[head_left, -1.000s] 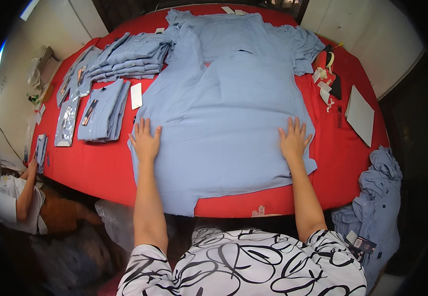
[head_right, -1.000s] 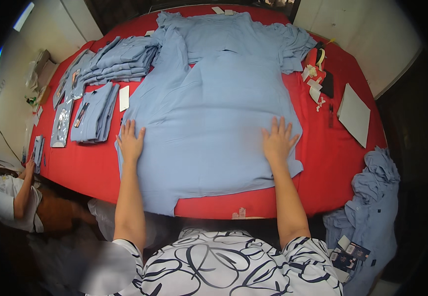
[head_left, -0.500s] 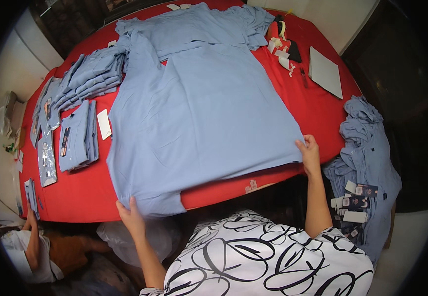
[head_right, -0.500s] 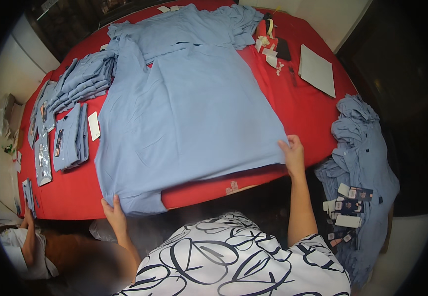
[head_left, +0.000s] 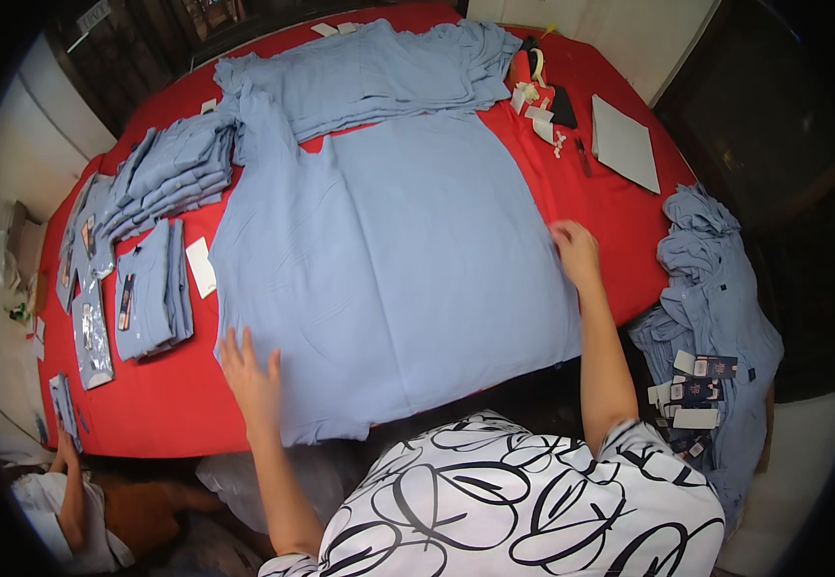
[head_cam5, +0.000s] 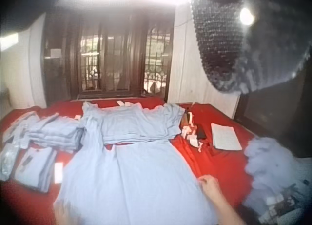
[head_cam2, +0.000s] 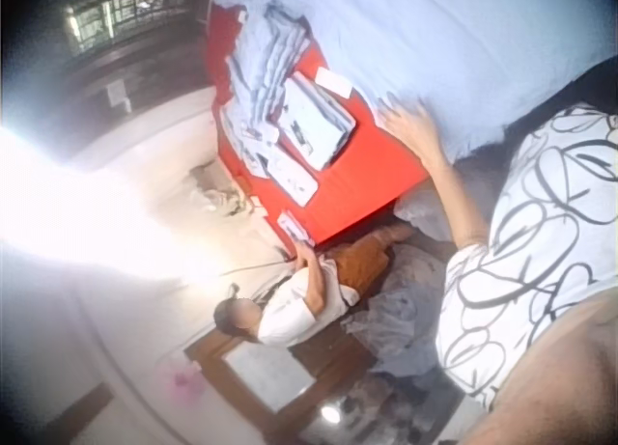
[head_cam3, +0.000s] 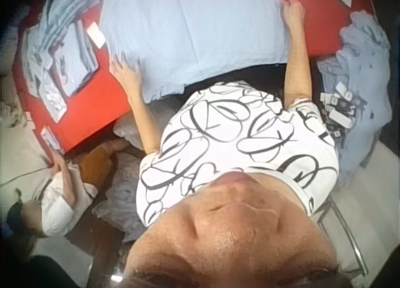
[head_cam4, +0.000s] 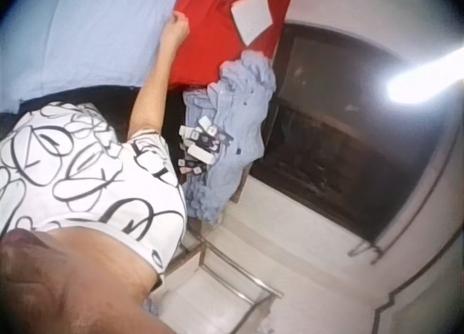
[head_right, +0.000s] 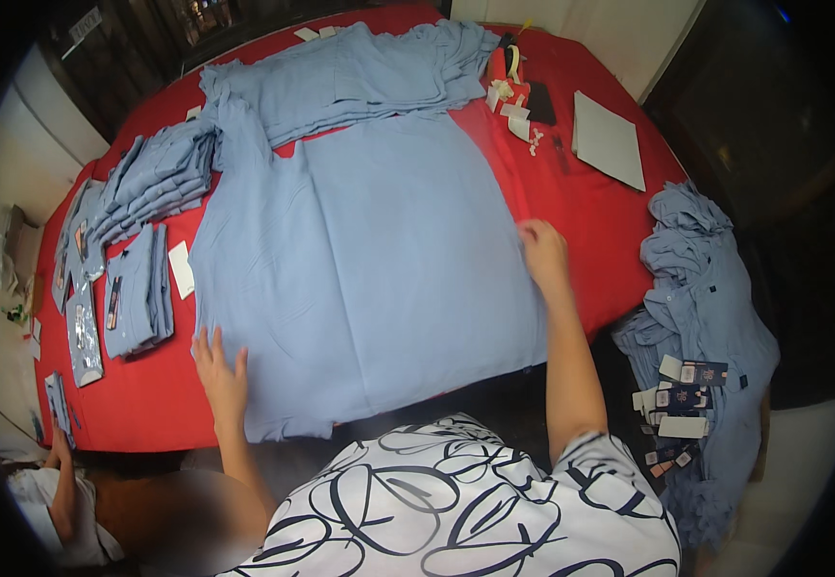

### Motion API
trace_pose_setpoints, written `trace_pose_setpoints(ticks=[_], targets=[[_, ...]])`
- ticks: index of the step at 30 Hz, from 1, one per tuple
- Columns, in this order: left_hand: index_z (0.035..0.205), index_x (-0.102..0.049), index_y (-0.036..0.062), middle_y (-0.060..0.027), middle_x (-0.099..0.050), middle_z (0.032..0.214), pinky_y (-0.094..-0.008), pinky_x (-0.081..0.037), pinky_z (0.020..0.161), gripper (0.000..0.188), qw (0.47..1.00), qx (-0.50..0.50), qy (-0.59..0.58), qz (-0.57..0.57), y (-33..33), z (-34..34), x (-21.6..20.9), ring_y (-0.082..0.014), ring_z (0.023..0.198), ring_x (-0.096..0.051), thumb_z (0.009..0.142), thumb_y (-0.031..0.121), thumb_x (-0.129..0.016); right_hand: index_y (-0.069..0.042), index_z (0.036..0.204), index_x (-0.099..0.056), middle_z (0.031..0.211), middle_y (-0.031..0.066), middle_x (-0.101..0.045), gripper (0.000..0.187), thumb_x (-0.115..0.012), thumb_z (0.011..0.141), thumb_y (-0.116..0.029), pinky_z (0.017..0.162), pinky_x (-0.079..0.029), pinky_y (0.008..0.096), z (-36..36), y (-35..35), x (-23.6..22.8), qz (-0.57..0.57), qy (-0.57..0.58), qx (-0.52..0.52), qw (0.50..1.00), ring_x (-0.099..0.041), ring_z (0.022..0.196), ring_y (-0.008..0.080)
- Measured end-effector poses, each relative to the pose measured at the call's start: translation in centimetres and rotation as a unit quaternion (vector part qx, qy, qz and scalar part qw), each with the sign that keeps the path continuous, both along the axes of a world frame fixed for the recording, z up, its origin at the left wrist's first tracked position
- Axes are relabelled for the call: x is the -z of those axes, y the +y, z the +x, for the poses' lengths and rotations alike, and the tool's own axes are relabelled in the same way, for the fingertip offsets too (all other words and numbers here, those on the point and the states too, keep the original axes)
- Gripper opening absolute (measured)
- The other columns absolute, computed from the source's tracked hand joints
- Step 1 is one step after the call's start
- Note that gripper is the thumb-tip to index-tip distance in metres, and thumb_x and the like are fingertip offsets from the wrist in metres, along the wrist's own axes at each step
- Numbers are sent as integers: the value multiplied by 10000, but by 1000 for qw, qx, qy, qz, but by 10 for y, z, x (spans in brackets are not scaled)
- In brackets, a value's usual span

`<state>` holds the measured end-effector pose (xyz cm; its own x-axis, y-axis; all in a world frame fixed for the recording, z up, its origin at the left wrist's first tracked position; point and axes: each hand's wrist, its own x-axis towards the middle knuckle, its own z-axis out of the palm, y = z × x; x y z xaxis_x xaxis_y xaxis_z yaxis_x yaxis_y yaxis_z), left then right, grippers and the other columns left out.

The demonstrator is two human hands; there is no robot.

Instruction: The person folds collared shirts on a red tabletop using a cardboard folding template, smoothing the fabric and attaching tags by hand before placing them in a stack.

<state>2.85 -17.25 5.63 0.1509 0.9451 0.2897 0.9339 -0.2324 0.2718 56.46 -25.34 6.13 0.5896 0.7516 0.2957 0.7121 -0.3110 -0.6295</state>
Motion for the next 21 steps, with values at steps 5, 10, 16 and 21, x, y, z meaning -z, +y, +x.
trace_pose_setpoints(ticks=[5, 10, 16, 21], targets=[[1432, -416, 35, -178, -314, 1541, -512, -254, 1144, 596, 999, 30, 5, 23, 119, 45, 15, -411, 1427, -254, 932, 298, -609, -26, 1037, -696, 870, 152, -694, 223, -640, 862, -153, 734, -516, 387, 71, 152, 44, 67, 27, 22, 997, -655, 772, 285], [1489, -366, 110, -121, -278, 1577, -510, -181, 1173, 632, 995, -46, 83, -35, 202, 45, 37, -354, 1461, -211, 973, 453, -488, -44, 956, -678, 898, 165, -690, 179, -705, 839, -178, 762, -514, 416, 60, 204, 40, 14, -103, 73, 992, -651, 853, 330], [1522, -318, 170, -80, -256, 1593, -486, -99, 1195, 684, 989, -108, 87, -54, 207, 49, 40, -307, 1480, -180, 962, 546, -427, -6, 877, -646, 811, 144, -654, 208, -725, 836, -194, 720, -519, 400, 89, 197, 44, -7, 70, 131, 989, -652, 776, 295], [1519, -325, 170, -72, -256, 1594, -480, -98, 1196, 675, 988, -117, 87, -56, 207, 49, 37, -302, 1480, -179, 962, 535, -433, -17, 785, -620, 602, 30, -579, 234, -742, 857, -202, 409, -390, 264, 96, 195, 38, 62, 235, 112, 964, -500, 455, 87]])
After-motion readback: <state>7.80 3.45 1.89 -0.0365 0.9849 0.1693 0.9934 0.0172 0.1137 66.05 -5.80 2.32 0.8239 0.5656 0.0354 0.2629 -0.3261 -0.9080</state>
